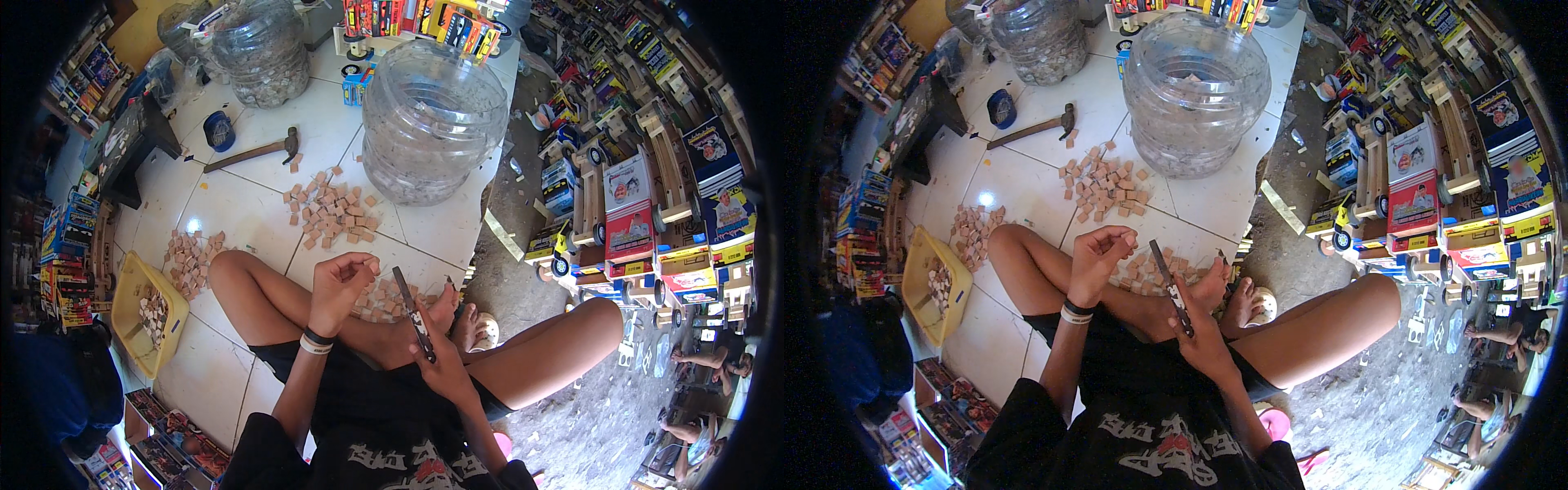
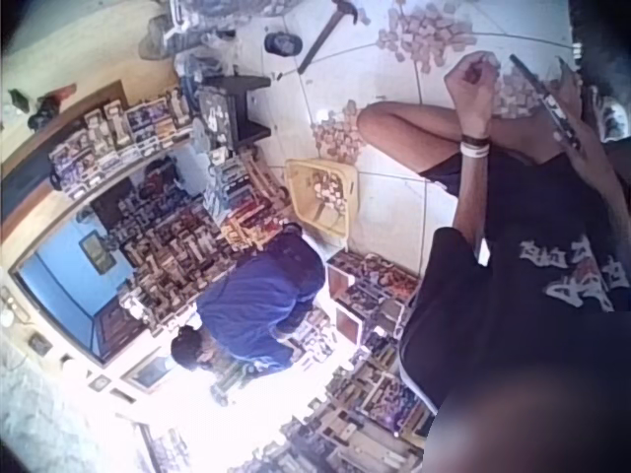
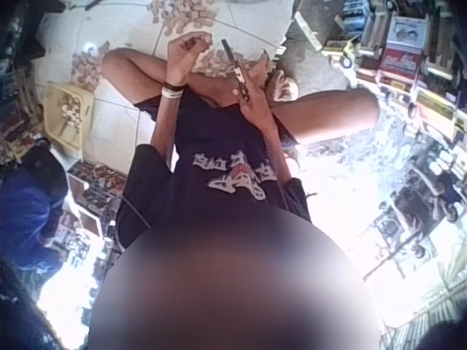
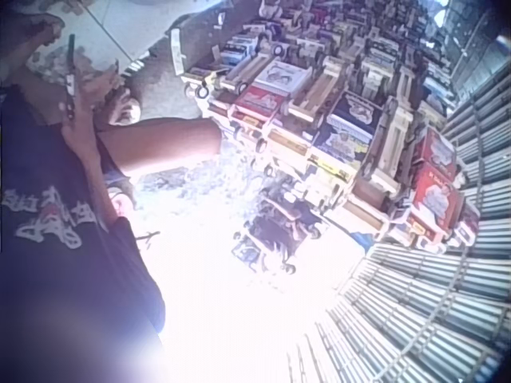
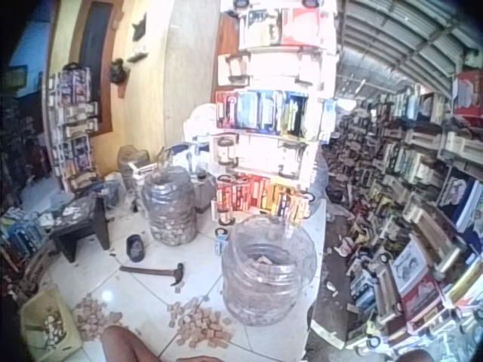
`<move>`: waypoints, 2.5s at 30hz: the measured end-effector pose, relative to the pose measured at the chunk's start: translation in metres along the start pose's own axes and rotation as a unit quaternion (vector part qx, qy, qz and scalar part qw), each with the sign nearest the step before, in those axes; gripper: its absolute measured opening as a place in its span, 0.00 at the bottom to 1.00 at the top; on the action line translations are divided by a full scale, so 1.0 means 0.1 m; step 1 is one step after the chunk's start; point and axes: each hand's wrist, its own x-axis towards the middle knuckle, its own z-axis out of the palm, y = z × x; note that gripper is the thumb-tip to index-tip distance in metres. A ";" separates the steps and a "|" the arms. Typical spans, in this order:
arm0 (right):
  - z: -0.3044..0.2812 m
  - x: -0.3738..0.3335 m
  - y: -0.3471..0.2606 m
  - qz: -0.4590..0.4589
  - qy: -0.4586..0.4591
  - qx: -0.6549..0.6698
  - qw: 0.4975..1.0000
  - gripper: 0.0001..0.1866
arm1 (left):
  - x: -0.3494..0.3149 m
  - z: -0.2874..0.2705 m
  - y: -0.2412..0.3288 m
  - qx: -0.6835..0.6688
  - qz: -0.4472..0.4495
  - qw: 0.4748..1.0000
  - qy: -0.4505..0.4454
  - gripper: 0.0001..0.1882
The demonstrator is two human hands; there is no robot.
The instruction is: The person sits on the floor and uses a knife to shave and shape small wooden blocks. They hold each block in one hand and carefully pare away wood with the other, placing the finished pieces into a large plastic container.
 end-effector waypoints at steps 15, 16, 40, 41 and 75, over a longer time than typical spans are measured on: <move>0.04 -0.03 -0.06 0.008 0.007 0.004 1.000 0.37 | -0.01 0.03 -0.06 0.010 -0.009 1.000 0.000 0.08; 0.05 -0.04 -0.06 0.005 0.008 -0.002 1.000 0.37 | -0.01 0.03 -0.07 0.004 -0.008 1.000 0.000 0.08; 0.06 -0.06 -0.19 0.033 0.030 -0.001 0.999 0.38 | -0.10 0.23 -0.10 0.002 0.038 0.996 0.076 0.08; 0.04 -0.06 -0.20 0.038 0.027 -0.004 0.999 0.38 | -0.08 0.21 -0.10 0.003 0.035 0.998 0.057 0.09; -0.02 -0.28 -0.15 0.173 -0.124 0.466 0.859 0.25 | -0.12 0.19 -0.07 -0.222 -0.132 0.963 -0.072 0.12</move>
